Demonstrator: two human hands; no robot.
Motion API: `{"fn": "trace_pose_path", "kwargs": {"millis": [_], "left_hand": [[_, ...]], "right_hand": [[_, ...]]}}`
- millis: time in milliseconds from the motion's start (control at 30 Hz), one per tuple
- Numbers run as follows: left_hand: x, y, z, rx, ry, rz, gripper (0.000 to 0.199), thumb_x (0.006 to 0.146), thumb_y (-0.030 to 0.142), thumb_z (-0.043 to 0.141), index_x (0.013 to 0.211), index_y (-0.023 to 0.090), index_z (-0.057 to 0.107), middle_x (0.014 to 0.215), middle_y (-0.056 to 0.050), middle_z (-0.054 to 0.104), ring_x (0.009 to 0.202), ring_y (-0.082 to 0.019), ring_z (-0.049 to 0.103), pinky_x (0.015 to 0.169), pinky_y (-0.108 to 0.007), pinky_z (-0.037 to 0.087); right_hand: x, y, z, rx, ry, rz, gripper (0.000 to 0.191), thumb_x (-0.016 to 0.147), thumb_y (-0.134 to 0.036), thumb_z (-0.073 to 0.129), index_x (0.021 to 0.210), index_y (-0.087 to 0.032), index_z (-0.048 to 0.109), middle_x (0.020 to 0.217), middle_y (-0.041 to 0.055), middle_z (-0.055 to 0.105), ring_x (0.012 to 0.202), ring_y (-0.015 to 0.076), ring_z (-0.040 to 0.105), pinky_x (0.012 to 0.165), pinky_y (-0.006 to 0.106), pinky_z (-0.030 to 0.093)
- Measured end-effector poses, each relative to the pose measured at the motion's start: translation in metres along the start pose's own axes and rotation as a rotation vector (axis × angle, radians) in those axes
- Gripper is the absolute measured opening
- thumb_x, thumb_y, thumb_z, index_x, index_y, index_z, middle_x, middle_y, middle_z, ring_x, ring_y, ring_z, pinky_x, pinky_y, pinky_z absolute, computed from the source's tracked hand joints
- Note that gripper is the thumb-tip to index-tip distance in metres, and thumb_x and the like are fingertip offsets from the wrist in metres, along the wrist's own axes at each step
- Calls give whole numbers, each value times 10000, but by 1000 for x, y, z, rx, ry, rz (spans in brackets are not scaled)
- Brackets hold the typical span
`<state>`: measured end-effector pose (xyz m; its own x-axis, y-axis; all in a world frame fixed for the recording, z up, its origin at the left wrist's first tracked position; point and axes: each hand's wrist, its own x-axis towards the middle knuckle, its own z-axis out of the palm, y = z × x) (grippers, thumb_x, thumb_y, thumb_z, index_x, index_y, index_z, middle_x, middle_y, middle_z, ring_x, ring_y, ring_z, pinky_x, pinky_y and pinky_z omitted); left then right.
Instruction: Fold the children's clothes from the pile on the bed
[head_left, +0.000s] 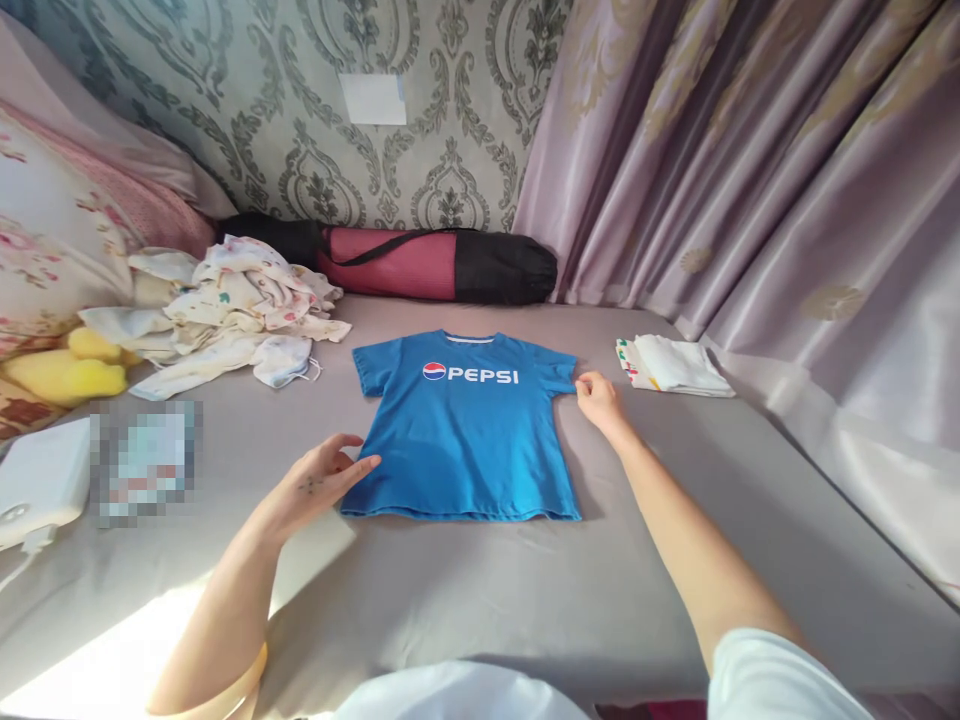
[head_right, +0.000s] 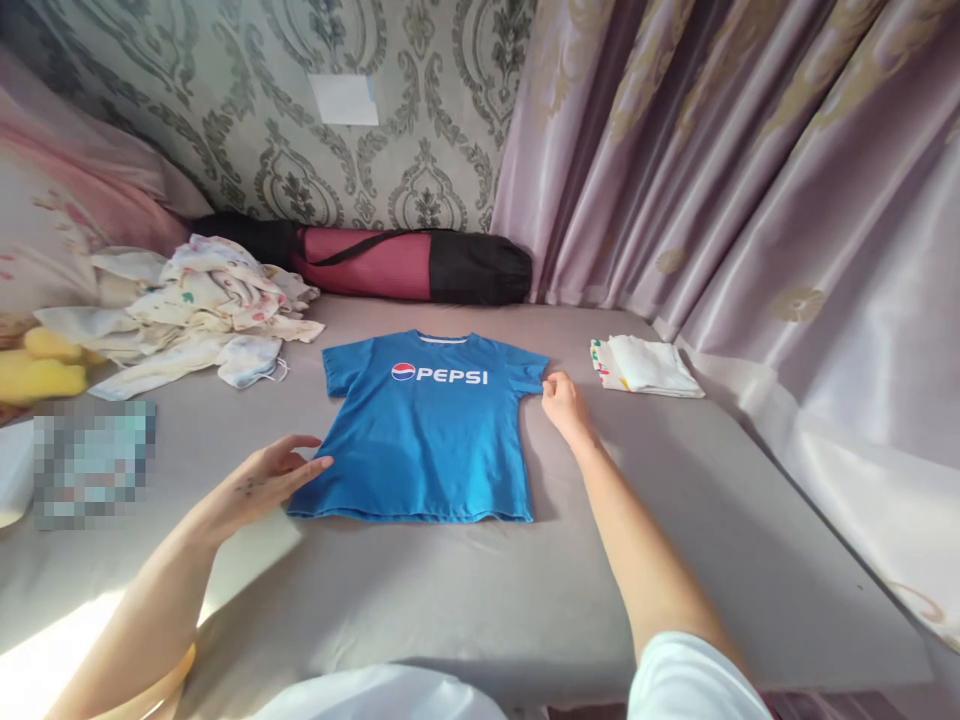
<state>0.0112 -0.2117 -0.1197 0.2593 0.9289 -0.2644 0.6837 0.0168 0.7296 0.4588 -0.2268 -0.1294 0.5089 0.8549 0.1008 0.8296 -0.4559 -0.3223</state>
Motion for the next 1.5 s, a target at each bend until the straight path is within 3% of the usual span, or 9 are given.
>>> {"fn": "trace_pose_path", "kwargs": {"millis": [200,400,600,767,1000,1133,1267,1367,1500], "left_hand": [[-14,6,-6,-68,-173,4,826,691,647,665,1352,214,424,606,53,504,552,-160,500,483,-256,353],[-25,14,-8,-115,-268,113,941,705,514,688,1492,259,240,760,22,537,727,-179,557,645,-267,458],[-23,9,-11,-108,-222,179,720,747,570,589,1387,261,471,711,17,497,671,-170,482,604,-263,425],[-19,0,-17,-57,-319,120,491,727,601,598,1036,236,711,670,-4,566,625,-172,514,555,-258,387],[-16,-3,-19,-6,-393,70,472,760,619,596,927,193,710,691,3,586,606,-139,465,549,-245,330],[-16,-3,-21,71,-315,37,523,771,689,548,708,182,660,583,13,506,559,-129,425,523,-248,304],[-11,2,-19,199,-4,77,566,797,713,486,670,191,663,681,-26,591,610,-156,519,576,-265,404],[-7,16,-4,304,195,304,542,878,659,411,846,213,717,953,-76,669,804,-206,618,694,-294,497],[-5,33,39,491,154,707,495,957,550,379,1273,257,622,1432,-82,520,1343,-283,440,1083,-423,402]], "right_hand": [[-73,3,-18,19,-293,-61,457,899,-523,417,573,-215,508,566,13,586,596,153,552,541,245,312],[-134,-10,-28,9,-426,-15,444,816,-613,473,580,-238,438,539,-20,507,535,141,451,506,250,279],[-132,-9,-31,170,-536,-51,448,770,-566,484,566,-233,263,510,-54,306,503,110,298,488,249,215],[-125,5,-36,280,-633,60,470,738,-597,526,573,-229,285,502,-73,299,486,83,261,476,232,203],[-125,7,-35,203,-664,54,411,768,-521,555,575,-217,357,479,-68,362,446,69,294,443,223,206],[-125,8,-43,165,-714,36,328,773,-451,578,600,-212,434,491,-60,417,437,78,349,427,222,240],[-130,5,-56,44,-627,-46,256,800,-402,589,642,-208,534,568,-26,556,516,114,497,476,233,314],[-136,-10,-57,-20,-346,-140,217,900,-366,493,793,-224,617,734,20,671,679,172,622,600,272,431],[-144,-31,-33,35,-111,-489,421,989,-377,377,1328,-183,532,1359,132,578,1258,255,528,1033,392,416]]}}
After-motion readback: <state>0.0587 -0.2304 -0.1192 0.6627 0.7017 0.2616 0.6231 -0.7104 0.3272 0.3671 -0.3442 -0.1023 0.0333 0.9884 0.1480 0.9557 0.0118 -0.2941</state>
